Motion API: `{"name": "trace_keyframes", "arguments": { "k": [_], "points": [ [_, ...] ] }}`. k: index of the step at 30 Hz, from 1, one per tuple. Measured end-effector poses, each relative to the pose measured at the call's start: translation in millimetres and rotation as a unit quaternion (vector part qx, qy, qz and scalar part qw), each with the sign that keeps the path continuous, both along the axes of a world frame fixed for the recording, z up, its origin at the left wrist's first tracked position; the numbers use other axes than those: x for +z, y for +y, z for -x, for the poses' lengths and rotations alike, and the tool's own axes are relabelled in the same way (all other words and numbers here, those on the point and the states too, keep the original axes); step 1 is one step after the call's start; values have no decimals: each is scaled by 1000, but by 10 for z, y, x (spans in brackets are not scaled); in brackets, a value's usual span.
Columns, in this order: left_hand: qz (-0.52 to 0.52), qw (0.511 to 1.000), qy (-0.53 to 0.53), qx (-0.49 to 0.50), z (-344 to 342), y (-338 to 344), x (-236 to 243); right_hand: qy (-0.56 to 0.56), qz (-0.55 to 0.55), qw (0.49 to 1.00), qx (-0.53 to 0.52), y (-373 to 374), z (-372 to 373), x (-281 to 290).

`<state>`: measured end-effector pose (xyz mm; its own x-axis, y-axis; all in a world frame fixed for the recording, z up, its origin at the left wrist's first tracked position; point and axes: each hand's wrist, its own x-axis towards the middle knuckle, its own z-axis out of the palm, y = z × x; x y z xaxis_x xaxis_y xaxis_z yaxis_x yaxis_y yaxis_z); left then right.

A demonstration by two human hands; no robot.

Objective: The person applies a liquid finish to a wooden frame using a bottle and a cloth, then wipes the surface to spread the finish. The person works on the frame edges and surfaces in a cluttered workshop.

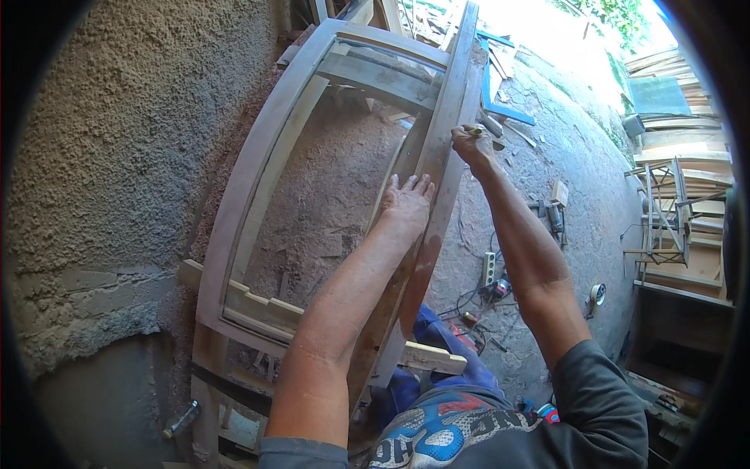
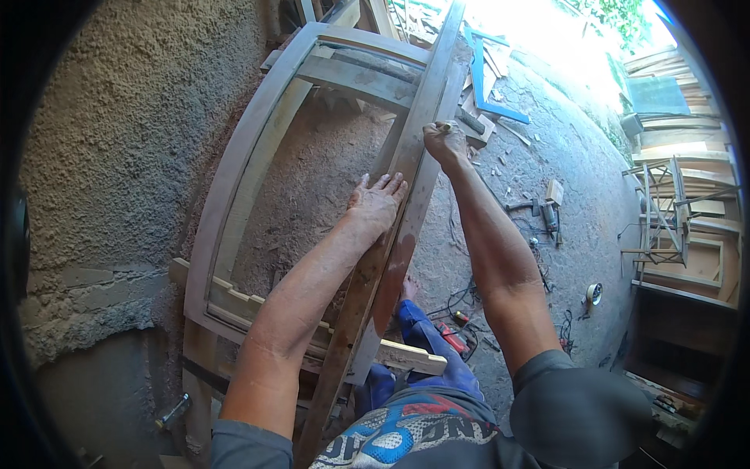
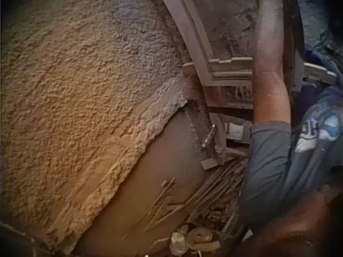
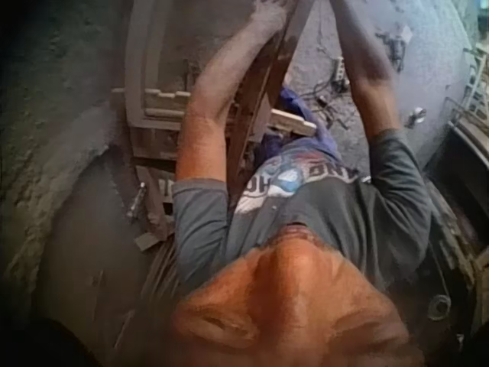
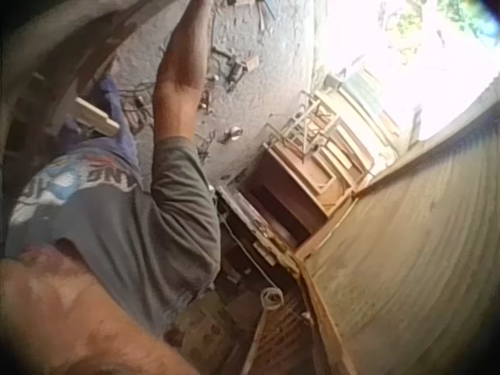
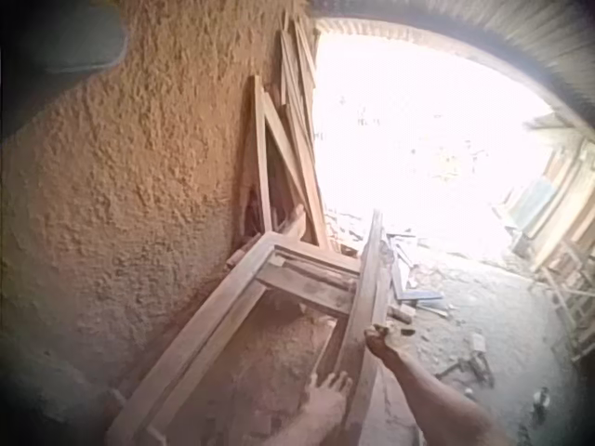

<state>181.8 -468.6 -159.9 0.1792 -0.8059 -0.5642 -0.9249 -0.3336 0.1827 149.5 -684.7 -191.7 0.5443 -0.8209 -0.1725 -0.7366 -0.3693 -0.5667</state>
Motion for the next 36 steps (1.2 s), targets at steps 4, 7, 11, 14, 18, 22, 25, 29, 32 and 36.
{"name": "trace_keyframes", "arguments": {
  "k": [4,7,11,14,18,22,25,29,32,36],
  "points": [
    [6,1000,-1,-12,37,-57,28,8,6,1000,-19,-11,122,-79],
    [15,1000,-17,-15,23,-37,-58,6,8,1000,-9,128,153,-46],
    [6,1000,-16,-14,27,-46,-16,-5,13,1000,-6,283,205,27],
    [7,1000,-13,-15,32,-45,25,-12,13,1000,-6,311,231,48],
    [7,1000,-20,-10,21,-20,7,6,16,1000,9,487,231,143],
    [12,1000,-20,-11,54,-52,35,-7,16,1000,14,401,304,-17],
    [12,1000,-23,-4,42,-18,18,-14,-3,1000,27,432,323,-87],
    [13,1000,-23,-6,54,-57,30,-31,-28,999,11,339,348,-199],
    [12,1000,-22,-7,57,-63,25,-35,-22,999,9,344,353,-214],
    [10,1000,-23,-2,31,-31,-11,-31,-14,999,16,497,332,-105]
  ]
}}
